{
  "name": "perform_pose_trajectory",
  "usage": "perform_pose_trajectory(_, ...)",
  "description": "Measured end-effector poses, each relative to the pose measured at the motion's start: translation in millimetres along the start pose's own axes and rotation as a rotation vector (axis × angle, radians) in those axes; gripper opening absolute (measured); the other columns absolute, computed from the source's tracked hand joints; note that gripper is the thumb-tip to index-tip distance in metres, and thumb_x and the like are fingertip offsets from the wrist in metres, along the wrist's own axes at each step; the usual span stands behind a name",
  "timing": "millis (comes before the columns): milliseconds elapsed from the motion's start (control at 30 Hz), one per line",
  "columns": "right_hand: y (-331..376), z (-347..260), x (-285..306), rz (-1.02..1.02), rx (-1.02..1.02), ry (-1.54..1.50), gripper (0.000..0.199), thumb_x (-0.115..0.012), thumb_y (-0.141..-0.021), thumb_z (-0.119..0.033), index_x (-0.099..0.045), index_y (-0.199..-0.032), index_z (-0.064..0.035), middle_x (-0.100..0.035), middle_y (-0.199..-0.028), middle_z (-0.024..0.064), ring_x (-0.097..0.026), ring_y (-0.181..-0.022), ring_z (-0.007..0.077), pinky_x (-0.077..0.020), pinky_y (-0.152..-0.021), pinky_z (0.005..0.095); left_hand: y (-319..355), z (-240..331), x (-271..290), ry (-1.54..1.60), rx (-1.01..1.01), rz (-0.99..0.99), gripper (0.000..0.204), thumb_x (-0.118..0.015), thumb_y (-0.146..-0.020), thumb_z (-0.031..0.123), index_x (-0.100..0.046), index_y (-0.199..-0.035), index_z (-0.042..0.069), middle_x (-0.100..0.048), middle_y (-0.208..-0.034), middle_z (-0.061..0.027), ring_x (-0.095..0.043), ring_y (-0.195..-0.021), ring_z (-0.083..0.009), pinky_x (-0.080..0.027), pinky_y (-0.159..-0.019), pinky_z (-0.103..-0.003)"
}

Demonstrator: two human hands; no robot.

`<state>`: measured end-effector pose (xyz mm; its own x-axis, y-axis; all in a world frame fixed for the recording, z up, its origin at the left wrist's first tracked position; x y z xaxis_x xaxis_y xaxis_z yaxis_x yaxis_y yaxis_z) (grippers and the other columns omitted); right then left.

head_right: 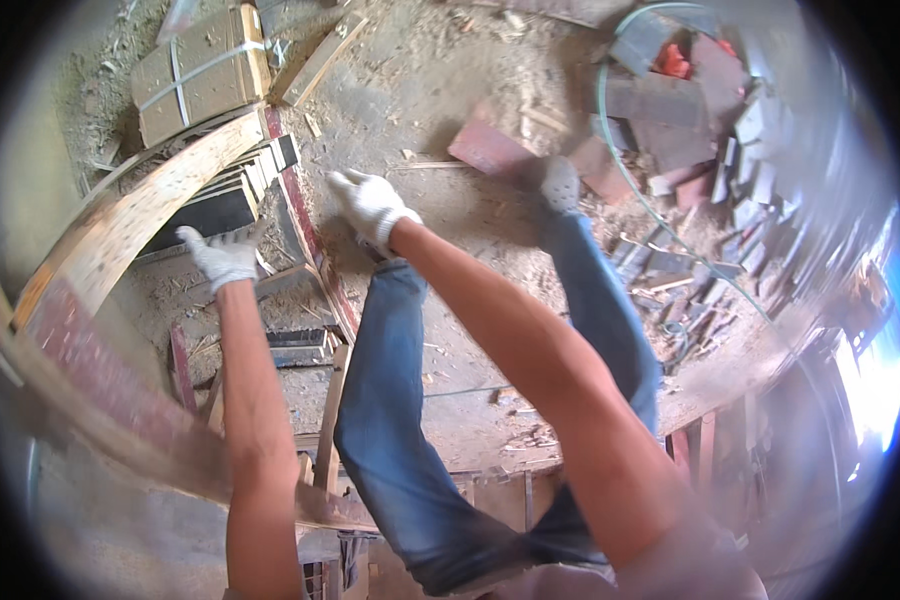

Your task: The person walks through a cluttered workshop, picks up a long metal frame, and places it on a workbench. They then handle several metal strips and small metal pieces, arranging them on the bench and stacking them into piles.

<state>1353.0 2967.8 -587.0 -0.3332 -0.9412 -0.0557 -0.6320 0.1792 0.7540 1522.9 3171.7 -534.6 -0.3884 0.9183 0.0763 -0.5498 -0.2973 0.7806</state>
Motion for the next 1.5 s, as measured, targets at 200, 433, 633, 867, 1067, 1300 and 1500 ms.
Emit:
perform_pose_trajectory(200, 293.8, 30.5, 274.4, 0.319, -0.399, -0.397, 0.039, -0.059, -0.109, -0.035, -0.070, -0.128, -0.0030, -0.071, -0.117, 0.0048, -0.065, -0.104, 0.0158, -0.0513, -0.097, 0.0339, 232.0, -91.1, -29.6, -0.602, 0.136, -0.157, 0.083, -0.063, -0.096, 0.071, -0.049, -0.151, 0.011, -0.060, -0.145, -0.0107, -0.058, -0.130, -0.0266, -0.048, -0.103, -0.047)
perform_pose_trajectory(433, 691.7, 127.0, 424.7, 0.848, -0.606, -0.328, 0.043, -0.056, -0.105, -0.039, -0.060, -0.074, -0.0090, -0.060, -0.068, 0.0009, -0.053, -0.059, 0.0134, -0.0393, -0.055, 0.0339, 459.4, -138.5, -81.2, -0.675, -0.021, -0.767, 0.038, -0.060, -0.111, 0.033, -0.071, -0.125, -0.001, -0.076, -0.113, -0.0114, -0.075, -0.102, -0.0214, -0.062, -0.091, -0.035)
perform_pose_trajectory(633, 792.2, 171.7, 440.5, 1.015, -0.674, -0.340, 0.040, -0.049, -0.101, -0.035, -0.073, -0.090, -0.0047, -0.073, -0.080, 0.0118, -0.068, -0.074, 0.0269, -0.0519, -0.069, 0.0441, 516.0, -55.6, -183.5, -1.119, -0.215, -0.456, 0.040, -0.056, -0.105, 0.038, -0.074, -0.102, 0.003, -0.057, -0.054, -0.0052, -0.046, -0.037, -0.0151, -0.042, -0.036, -0.036)
perform_pose_trajectory(867, 662.4, 47.5, 480.4, 0.967, -0.324, -0.647, 0.051, -0.059, -0.103, -0.050, -0.076, -0.104, -0.0021, -0.076, -0.087, 0.0062, -0.068, -0.082, 0.0163, -0.0542, -0.079, 0.0360, 514.8, -21.1, -262.6, -1.681, -1.016, -0.769, 0.042, -0.053, -0.102, 0.035, -0.072, -0.104, -0.002, -0.074, -0.088, -0.0278, -0.071, -0.077, -0.0431, -0.053, -0.068, -0.054)
perform_pose_trajectory(1067, 615.3, -87.5, 658.7, 1.032, 0.008, -0.632, 0.043, -0.056, -0.108, -0.042, -0.072, -0.118, -0.0031, -0.077, -0.103, 0.0081, -0.070, -0.093, 0.0182, -0.0544, -0.084, 0.0376, 526.6, -103.3, -359.2, -2.433, -0.681, -0.891, 0.041, -0.053, -0.102, 0.035, -0.077, -0.105, 0.003, -0.075, -0.107, -0.0238, -0.072, -0.102, -0.0396, -0.055, -0.086, -0.053)
perform_pose_trajectory(1300, 618.7, -95.6, 772.7, 1.247, -0.141, -0.761, 0.049, -0.048, -0.106, -0.046, -0.074, -0.108, -0.0046, -0.076, -0.095, 0.0108, -0.070, -0.083, 0.0228, -0.0539, -0.075, 0.0396, 575.9, -153.6, -648.6, -3.012, -1.364, -1.391, 0.038, -0.053, -0.102, 0.035, -0.083, -0.109, 0.012, -0.079, -0.111, -0.0135, -0.077, -0.104, -0.0288, -0.059, -0.091, -0.046)
perform_pose_trajectory(1500, 596.0, -21.2, 732.0, 1.143, -0.736, -1.035, 0.043, -0.051, -0.102, -0.039, -0.075, -0.105, -0.0034, -0.075, -0.091, 0.0120, -0.071, -0.075, 0.0257, -0.0547, -0.065, 0.0432, 776.8, -261.5, -1044.4, -1.508, -0.407, -1.124, 0.024, -0.053, -0.108, 0.020, -0.065, -0.126, 0.010, -0.073, -0.094, -0.0046, -0.070, -0.081, -0.0173, -0.059, -0.066, -0.036)
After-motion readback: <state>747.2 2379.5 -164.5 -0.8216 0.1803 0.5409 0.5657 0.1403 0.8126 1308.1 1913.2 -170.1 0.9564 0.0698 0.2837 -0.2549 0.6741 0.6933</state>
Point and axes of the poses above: each hand's wrist, its own y-axis away from the middle knuckle, its own x-axis out of the back of the hand, z = x × y, the point moved 5 cm from there along -y, towards the middle knuckle
